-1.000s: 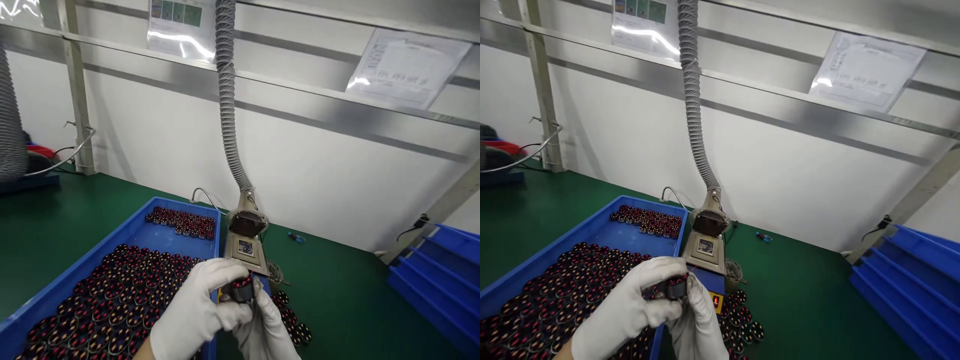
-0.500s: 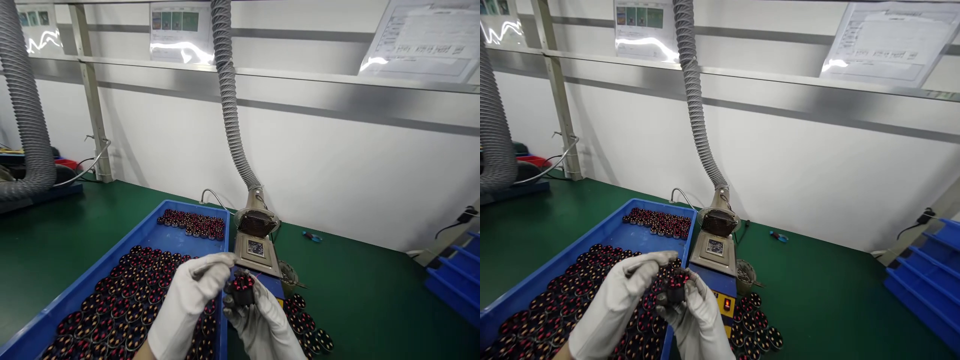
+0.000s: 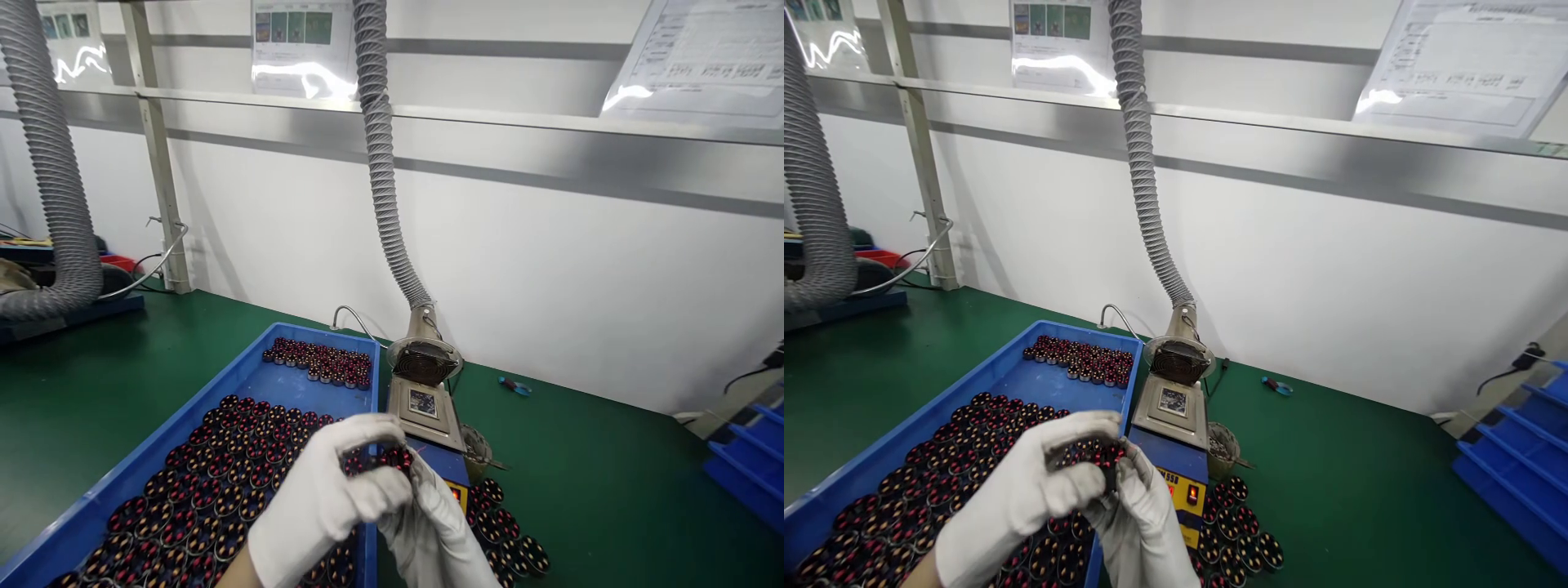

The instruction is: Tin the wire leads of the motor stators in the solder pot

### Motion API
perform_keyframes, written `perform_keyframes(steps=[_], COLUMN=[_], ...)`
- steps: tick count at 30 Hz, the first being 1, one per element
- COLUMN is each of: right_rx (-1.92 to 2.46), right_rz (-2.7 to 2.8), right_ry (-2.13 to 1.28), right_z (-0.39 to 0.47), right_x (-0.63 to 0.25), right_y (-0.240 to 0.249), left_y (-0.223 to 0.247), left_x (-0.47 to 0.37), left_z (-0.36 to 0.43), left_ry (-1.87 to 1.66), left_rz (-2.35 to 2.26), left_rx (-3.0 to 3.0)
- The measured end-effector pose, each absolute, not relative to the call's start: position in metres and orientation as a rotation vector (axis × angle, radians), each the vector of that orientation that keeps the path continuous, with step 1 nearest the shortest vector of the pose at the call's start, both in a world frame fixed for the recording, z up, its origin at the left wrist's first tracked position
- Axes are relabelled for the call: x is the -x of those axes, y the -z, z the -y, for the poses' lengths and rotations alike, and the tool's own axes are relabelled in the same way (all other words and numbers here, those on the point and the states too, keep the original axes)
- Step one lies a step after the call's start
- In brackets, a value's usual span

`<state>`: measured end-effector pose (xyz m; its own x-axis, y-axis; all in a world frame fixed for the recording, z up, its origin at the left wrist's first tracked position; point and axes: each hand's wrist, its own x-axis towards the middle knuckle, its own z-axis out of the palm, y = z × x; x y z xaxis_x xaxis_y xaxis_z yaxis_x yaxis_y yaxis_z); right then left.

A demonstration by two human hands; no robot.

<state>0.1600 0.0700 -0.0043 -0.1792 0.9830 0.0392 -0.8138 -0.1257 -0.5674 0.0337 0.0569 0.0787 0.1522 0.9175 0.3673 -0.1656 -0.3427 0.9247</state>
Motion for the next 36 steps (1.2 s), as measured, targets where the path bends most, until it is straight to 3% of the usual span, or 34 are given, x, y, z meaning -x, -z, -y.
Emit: perform_keyframes(steps=[10, 15, 18, 27, 36], right_rx=[0.414, 0.354, 0.348, 0.466, 0.499], right_rz=[0.511, 0.507, 0.540, 0.599, 0.614], right_ry=[-1.870, -1.881, -1.936, -1.879, -1.935], right_z=[-0.030, -0.034, -0.035, -0.034, -0.030], right_x=[-0.162, -0.165, -0.168, -0.168, -0.164], right_y=[-0.063, -0.057, -0.051, -0.053, -0.058], left_y=[-0.080, -0.079, -0.080, -0.082, -0.074], left_x=[-0.030, -0.030, -0.036, -0.038, -0.045], left_z=[-0.056, -0.051, -0.050, -0.052, -0.060], left_ry=[-1.549, -1.237, -1.230, -1.241, -1.542], left_rz=[-0.906, -0.933, -0.766, -0.700, -0.716], left_rx=[-1.232, -1.719, -1.808, -1.505, -1.137])
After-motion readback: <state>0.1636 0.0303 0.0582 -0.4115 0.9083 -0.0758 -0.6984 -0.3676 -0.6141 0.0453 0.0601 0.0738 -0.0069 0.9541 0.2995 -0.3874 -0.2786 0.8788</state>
